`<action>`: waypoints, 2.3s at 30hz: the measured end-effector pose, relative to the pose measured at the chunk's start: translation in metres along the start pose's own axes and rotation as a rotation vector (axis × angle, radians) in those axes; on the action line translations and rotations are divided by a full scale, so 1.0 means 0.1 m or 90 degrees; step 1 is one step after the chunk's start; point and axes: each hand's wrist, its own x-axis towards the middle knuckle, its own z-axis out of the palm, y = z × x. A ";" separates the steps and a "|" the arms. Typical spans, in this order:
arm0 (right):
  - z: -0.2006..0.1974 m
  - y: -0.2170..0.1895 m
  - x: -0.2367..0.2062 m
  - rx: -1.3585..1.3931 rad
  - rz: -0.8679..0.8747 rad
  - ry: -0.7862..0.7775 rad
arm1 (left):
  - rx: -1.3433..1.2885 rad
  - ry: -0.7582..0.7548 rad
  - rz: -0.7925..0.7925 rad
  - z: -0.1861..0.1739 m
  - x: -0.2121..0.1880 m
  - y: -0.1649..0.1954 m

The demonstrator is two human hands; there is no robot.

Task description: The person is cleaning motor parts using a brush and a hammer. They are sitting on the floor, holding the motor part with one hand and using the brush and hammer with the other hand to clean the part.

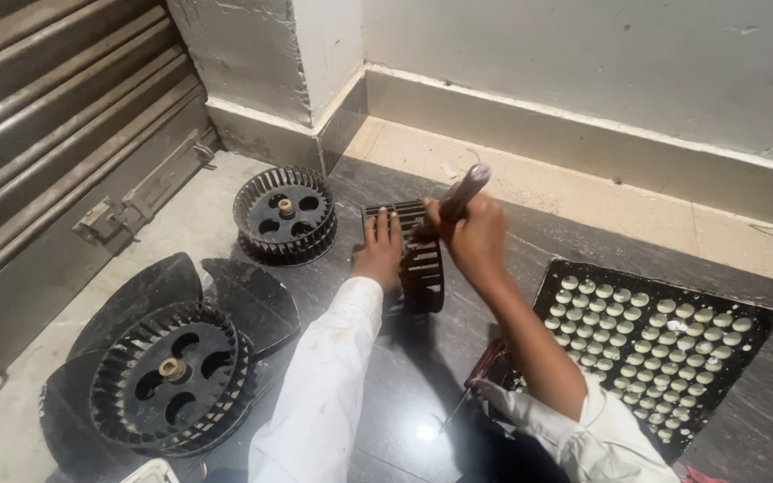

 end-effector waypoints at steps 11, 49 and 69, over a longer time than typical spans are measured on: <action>0.00 0.00 -0.07 0.092 -0.001 0.002 | -0.020 0.019 -0.012 0.06 0.08 -0.01; 0.08 0.14 -0.29 0.388 0.153 -0.002 | -0.036 0.052 -0.016 -0.04 0.01 -0.04; -0.11 0.12 -0.29 0.266 0.087 -0.016 | -0.071 0.044 -0.035 -0.16 -0.03 -0.01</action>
